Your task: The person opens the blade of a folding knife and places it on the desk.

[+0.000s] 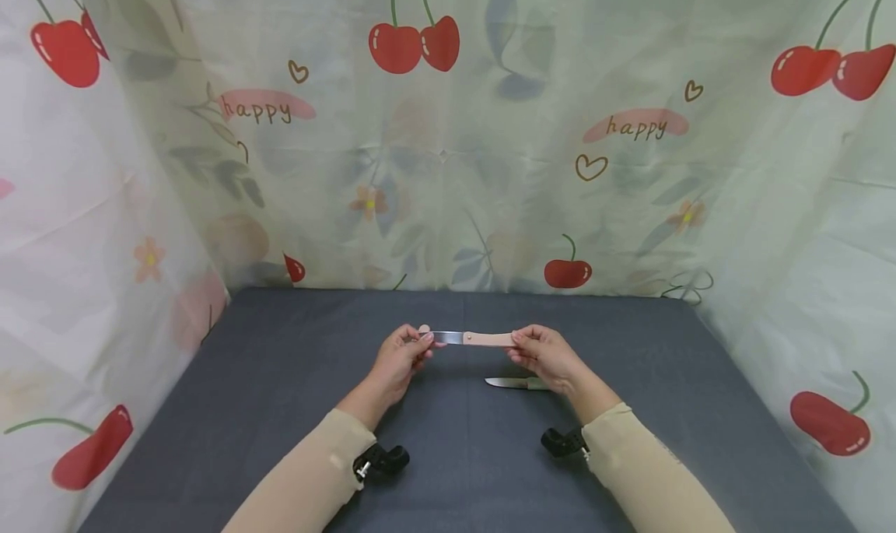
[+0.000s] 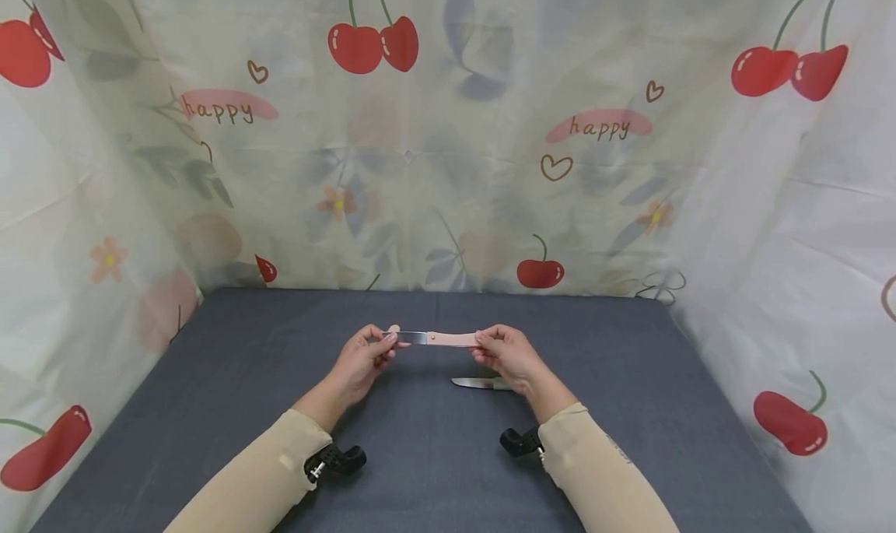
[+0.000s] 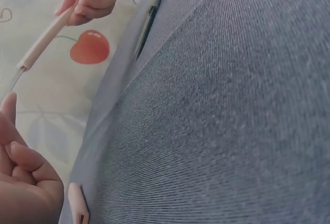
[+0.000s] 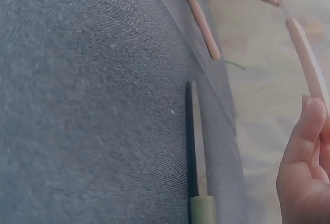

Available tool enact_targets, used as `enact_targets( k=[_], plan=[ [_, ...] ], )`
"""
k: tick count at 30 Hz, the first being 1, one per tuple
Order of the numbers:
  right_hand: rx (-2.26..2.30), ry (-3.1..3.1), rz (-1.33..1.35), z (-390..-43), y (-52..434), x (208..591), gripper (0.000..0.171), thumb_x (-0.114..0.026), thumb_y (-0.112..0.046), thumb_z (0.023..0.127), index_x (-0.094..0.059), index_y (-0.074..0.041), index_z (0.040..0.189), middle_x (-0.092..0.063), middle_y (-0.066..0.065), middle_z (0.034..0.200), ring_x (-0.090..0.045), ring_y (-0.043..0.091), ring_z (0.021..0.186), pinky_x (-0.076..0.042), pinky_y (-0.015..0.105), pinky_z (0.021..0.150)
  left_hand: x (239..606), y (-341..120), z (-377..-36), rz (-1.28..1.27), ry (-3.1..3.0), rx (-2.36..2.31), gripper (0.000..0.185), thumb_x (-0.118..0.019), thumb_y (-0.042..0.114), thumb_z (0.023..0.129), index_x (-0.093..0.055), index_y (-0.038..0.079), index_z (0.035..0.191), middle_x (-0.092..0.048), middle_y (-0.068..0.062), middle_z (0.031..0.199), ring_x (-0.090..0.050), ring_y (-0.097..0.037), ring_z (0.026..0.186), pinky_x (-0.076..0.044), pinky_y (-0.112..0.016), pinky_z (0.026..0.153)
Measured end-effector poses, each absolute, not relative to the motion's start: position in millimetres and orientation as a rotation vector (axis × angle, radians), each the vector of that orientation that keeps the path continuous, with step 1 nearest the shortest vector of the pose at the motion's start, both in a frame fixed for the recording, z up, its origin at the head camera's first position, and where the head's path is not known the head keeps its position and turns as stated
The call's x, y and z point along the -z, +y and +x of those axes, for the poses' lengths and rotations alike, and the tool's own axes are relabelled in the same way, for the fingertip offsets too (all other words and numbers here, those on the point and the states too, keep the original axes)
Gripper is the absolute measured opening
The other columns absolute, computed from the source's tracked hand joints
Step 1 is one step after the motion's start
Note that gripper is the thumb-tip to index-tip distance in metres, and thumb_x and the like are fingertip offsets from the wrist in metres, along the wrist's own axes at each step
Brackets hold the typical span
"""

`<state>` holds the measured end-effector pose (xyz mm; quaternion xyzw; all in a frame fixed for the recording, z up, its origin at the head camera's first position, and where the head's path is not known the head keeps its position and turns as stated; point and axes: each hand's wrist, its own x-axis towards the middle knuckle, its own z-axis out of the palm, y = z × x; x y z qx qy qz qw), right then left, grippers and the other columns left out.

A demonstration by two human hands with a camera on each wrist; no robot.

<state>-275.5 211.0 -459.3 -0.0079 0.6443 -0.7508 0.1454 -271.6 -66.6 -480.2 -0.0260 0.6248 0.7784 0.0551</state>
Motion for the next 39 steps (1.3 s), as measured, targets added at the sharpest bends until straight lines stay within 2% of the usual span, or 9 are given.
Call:
enact_targets(
  k=[7,15,24,33,39],
  plan=[
    [2.097,1.905,0.011,-275,211,458,0.01,-0.06,-0.008,0.101,-0.06,0.002,0.104,-0.071,0.015,0.091,-0.066,0.012,0.074,-0.056,0.023,0.069,481,-71,-273,-0.056,1.926,-2.307,0.022,-0.065,0.01,0.098,-0.049,0.012,0.083,-0.076,-0.004,0.083,-0.058,-0.009,0.064,-0.037,-0.026,0.059],
    [1.924,2.033,-0.114,-278,221,455,0.01,-0.061,-0.005,0.1,-0.065,0.004,0.102,-0.071,0.016,0.089,-0.067,0.013,0.073,-0.057,0.026,0.069,477,-82,-276,0.102,2.118,-2.063,0.016,-0.068,0.01,0.095,-0.056,0.008,0.086,-0.076,-0.008,0.085,-0.06,-0.011,0.066,-0.039,-0.027,0.06],
    [1.691,2.26,-0.165,-280,229,453,0.02,-0.071,-0.011,0.094,-0.071,0.006,0.105,-0.071,0.016,0.091,-0.065,0.017,0.074,-0.058,0.038,0.076,470,-87,-276,0.27,2.265,-1.771,0.013,-0.067,0.009,0.096,-0.062,0.004,0.085,-0.076,-0.011,0.085,-0.06,-0.013,0.065,-0.039,-0.026,0.059],
    [1.541,2.34,-0.166,-279,234,454,0.018,-0.076,-0.013,0.09,-0.075,0.002,0.101,-0.07,0.008,0.082,-0.064,0.017,0.07,-0.057,0.036,0.072,470,-89,-274,0.357,2.232,-1.635,0.013,-0.068,0.006,0.095,-0.062,0.001,0.084,-0.076,-0.012,0.083,-0.059,-0.011,0.062,-0.046,-0.03,0.063],
    [1.554,2.323,-0.184,-277,234,454,0.02,-0.073,-0.012,0.092,-0.073,0.005,0.103,-0.069,0.011,0.082,-0.063,0.016,0.07,-0.057,0.035,0.07,475,-87,-276,0.354,2.24,-1.638,0.015,-0.066,0.006,0.096,-0.059,0.001,0.084,-0.075,-0.012,0.081,-0.058,-0.01,0.061,-0.046,-0.028,0.062]
  ],
)
